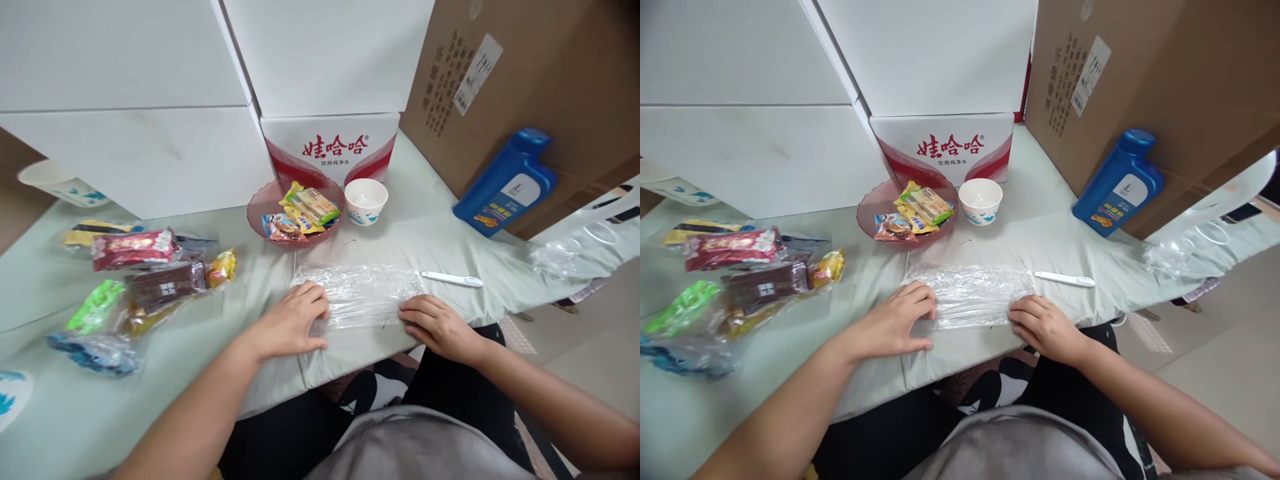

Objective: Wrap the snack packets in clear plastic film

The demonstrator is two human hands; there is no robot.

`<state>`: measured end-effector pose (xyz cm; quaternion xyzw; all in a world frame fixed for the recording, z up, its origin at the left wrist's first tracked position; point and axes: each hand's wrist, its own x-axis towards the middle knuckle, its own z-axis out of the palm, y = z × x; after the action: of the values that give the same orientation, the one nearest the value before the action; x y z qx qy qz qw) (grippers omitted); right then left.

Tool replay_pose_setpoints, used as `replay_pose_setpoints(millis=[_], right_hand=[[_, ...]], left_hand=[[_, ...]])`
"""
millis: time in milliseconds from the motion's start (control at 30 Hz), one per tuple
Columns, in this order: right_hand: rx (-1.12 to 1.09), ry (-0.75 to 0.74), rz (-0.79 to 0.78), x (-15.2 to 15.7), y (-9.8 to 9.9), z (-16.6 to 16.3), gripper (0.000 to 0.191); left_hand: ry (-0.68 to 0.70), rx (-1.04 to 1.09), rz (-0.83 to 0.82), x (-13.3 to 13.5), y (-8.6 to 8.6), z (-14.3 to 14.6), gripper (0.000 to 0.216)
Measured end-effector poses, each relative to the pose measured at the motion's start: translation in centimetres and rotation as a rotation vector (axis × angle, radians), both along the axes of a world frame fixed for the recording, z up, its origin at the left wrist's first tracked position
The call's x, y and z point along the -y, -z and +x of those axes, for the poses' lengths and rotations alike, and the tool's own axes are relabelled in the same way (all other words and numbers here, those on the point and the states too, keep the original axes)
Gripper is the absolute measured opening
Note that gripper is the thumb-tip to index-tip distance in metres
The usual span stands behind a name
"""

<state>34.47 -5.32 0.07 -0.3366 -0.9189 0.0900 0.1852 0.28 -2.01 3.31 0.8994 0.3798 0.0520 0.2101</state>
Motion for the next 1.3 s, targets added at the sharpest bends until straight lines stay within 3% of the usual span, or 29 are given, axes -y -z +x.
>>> replay_pose_setpoints(millis=[133,333,533,667,867,1100,1167,1233,1300], right_hand=[[-0.075,0.031,0.05,0.2,0.3,0.3,0.018],[-0.153,0.055,0.087,0.0,-0.1,0.3,0.015],[-0.156,0.276,0.024,-0.2,0.0,0.0,0.013],[-0.086,0.429,0.076,-1.2,0.4,-0.6,0.021],[0.201,0.58,0.094,-2.8,0.9,-1.6,0.032],[0.274,0.648,0.026,-3.5,0.1,-1.7,0.029],[0.237,0.629,0.103,-3.4,-0.6,-1.6,0.032],[0.166,0.518,0.203,-3.2,-1.2,-1.8,0.039],[0.145,0.299,0.239,-2.8,-1.3,-2.5,0.055]], left_hand=[[-0.017,0.009,-0.045,-0.2,-0.6,-0.6,0.008],[0.0,0.121,-0.115,-0.5,-1.2,-1.5,0.011],[-0.324,0.273,-0.22,-1.1,-0.4,-1.6,0.01],[-0.479,0.267,-0.054,-1.7,1.2,-1.0,0.014],[-0.605,0.013,0.2,-2.7,3.2,0.2,0.017],[-0.719,-0.081,0.305,-2.5,3.3,0.5,0.026],[-0.755,-0.013,0.417,-2.1,2.7,0.3,0.028],[-0.736,0.067,0.556,-1.5,2.0,0.2,0.027],[-0.582,0.114,0.601,-0.9,1.6,0.5,0.028]])
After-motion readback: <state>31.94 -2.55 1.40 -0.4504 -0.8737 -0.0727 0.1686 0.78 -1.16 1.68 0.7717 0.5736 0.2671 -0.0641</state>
